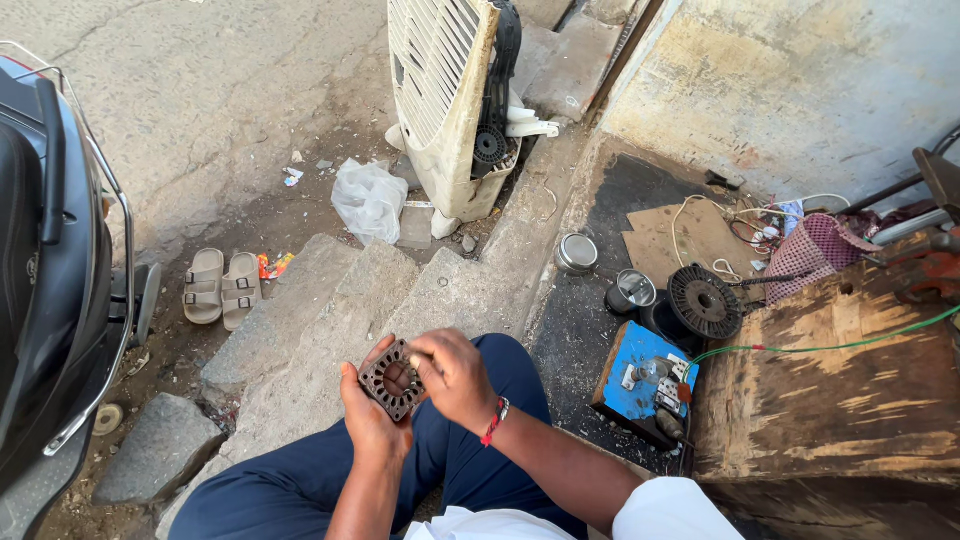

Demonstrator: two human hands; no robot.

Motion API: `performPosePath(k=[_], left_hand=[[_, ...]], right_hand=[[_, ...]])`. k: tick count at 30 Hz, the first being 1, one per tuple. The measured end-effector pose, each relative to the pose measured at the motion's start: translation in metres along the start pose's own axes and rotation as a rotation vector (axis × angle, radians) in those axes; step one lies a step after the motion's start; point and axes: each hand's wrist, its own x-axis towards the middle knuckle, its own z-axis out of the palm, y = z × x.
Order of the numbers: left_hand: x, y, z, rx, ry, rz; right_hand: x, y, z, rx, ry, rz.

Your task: The person sits on the ground fitting insulated copper wire coils into the slots of a motor stator housing, pressing each coil into place by hand and turning the stator to reach different slots. They briefly reach for a steel tumbler, then resume inserting coils and finally set the stator down and rub their hands.

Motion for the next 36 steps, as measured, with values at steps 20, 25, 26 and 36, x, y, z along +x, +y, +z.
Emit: performPosePath(k=[20, 25, 26, 36], left_hand=[[-0.003, 0.006, 0.001, -0.007, 0.037, -0.01], [-0.005, 0.008, 0.004, 0.017, 0.003, 0.028], [-0.006, 0.008, 0.004, 0.007, 0.011, 0.026], [-0.003, 0.009, 0.001, -0.016, 0.017, 0.048]], right_hand=[[-0.002, 0.004, 0.009, 0.077, -0.017, 0.191], [0.0, 0.002, 0.01, -0.004, -0.006, 0.016], [0.0, 0.003, 0.01, -0.013, -0.01, 0.042], [-0.003, 0.009, 0.011, 0.138, -0.027, 0.136]])
